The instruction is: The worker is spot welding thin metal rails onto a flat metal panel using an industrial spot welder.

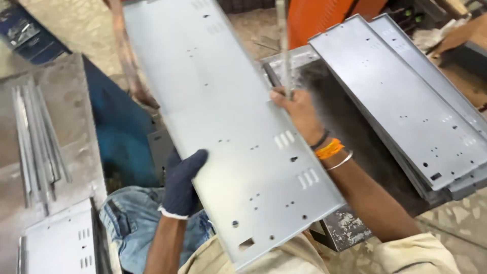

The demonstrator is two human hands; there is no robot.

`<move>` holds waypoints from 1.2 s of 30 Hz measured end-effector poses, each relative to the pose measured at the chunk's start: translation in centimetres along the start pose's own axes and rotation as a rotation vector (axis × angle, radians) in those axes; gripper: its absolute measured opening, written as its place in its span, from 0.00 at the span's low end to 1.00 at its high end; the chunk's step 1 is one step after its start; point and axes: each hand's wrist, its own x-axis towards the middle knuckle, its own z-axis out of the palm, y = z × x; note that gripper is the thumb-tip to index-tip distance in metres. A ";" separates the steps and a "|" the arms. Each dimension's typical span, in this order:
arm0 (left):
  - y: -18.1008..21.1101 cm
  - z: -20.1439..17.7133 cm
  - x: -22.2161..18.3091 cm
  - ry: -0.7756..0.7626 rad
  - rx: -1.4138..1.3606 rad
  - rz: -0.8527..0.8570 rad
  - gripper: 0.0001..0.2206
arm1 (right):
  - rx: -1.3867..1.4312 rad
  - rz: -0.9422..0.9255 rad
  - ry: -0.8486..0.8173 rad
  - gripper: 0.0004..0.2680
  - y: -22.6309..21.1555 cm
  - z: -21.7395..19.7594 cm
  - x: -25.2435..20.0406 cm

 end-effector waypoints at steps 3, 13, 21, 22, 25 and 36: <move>1.4 -3.6 -2.1 0.101 0.035 0.025 0.24 | -0.026 -0.053 -0.032 0.09 2.5 4.4 0.2; 10.3 -12.9 0.3 0.084 0.611 -0.029 0.26 | -0.740 -0.402 -0.010 0.09 -2.9 -1.4 0.3; 19.9 -12.9 3.8 0.022 1.662 0.004 0.45 | -1.057 -0.934 -0.236 0.06 -8.9 0.1 4.8; 20.6 -11.6 3.5 0.019 1.742 0.032 0.51 | -1.018 -0.982 -0.341 0.05 -8.4 1.5 6.1; 21.1 -12.8 4.0 -0.036 1.749 0.208 0.55 | -1.018 -0.981 -0.302 0.09 -7.6 8.4 8.1; 17.9 -18.0 6.2 -0.029 1.649 0.619 0.22 | -1.036 -0.980 -0.221 0.17 -5.4 16.0 14.7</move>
